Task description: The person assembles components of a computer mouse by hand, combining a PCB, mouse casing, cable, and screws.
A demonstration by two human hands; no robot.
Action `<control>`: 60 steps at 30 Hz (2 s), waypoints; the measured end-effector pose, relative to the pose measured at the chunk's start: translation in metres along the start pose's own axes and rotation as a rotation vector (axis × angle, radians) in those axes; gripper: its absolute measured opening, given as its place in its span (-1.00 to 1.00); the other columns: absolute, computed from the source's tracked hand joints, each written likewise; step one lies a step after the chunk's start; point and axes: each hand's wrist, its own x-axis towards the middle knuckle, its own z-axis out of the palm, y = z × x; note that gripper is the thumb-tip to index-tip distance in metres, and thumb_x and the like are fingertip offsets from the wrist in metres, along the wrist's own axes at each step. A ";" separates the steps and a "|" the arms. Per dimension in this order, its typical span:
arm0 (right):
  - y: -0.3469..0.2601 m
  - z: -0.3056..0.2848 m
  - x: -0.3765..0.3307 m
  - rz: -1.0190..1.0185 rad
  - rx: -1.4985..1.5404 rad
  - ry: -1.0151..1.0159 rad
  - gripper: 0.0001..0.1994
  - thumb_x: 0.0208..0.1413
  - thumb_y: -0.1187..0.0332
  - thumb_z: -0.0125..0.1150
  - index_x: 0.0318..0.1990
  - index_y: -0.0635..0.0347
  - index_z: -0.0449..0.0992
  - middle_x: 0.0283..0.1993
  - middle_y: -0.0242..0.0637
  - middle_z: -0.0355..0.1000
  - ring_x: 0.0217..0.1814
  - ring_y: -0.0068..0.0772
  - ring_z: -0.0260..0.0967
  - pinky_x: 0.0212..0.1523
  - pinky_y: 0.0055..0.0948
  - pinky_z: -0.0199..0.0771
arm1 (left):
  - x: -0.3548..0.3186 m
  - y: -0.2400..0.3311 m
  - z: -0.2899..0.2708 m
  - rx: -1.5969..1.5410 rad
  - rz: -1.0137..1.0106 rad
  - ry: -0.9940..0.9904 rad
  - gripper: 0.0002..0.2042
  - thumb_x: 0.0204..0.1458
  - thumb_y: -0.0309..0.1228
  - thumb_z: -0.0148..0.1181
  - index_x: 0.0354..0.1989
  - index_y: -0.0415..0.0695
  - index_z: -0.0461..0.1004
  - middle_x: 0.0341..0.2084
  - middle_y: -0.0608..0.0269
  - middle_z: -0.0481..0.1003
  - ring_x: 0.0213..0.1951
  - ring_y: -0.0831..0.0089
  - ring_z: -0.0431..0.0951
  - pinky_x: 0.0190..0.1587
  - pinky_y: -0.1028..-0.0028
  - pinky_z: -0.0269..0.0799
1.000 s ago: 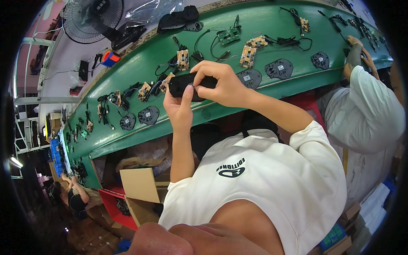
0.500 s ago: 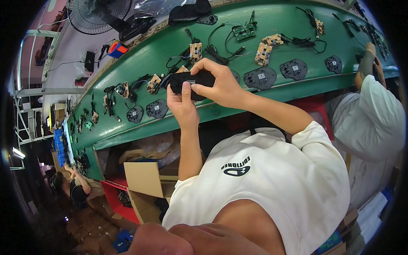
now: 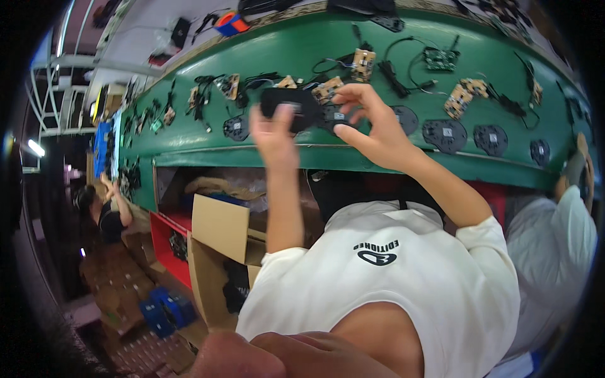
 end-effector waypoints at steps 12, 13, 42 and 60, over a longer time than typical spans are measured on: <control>0.024 -0.053 0.006 0.167 -0.119 0.101 -0.53 0.15 0.50 0.21 0.23 0.22 0.29 0.07 -0.27 0.37 0.07 -0.45 0.32 0.06 -0.43 0.35 | 0.112 0.009 -0.319 0.886 -0.011 0.571 -0.40 -0.01 -0.43 0.43 0.20 -0.35 0.34 -0.16 0.02 0.54 -0.16 0.37 0.57 -0.07 0.43 0.50; 0.021 -0.055 0.010 0.169 -0.124 0.105 -0.53 0.15 0.50 0.21 0.23 0.22 0.29 0.07 -0.27 0.37 0.07 -0.45 0.32 0.06 -0.43 0.35 | 0.114 0.004 -0.335 0.882 -0.014 0.566 -0.40 -0.01 -0.43 0.43 0.20 -0.35 0.34 -0.16 0.02 0.54 -0.16 0.37 0.57 -0.07 0.43 0.50; 0.181 -0.299 0.365 0.139 -1.341 0.244 -0.78 0.11 0.40 0.09 -0.12 0.13 0.58 0.03 -0.08 0.47 0.11 0.04 0.44 0.05 -0.09 0.47 | 0.268 -0.111 0.222 1.341 0.704 -0.732 -0.40 0.03 -0.10 0.32 0.21 -0.15 0.39 -0.08 -0.10 0.56 0.02 0.02 0.55 0.14 0.11 0.34; -0.010 -0.152 0.098 0.024 -0.377 -0.037 -0.78 0.28 0.40 0.16 0.00 0.27 0.55 -0.32 -0.41 0.37 -0.32 -0.61 0.21 -0.29 -0.49 0.29 | 0.133 -0.013 0.135 -0.102 -0.349 -0.544 -0.74 0.03 -0.70 0.20 -0.11 -0.28 0.34 -0.22 0.13 0.54 -0.19 0.40 0.61 -0.11 0.40 0.58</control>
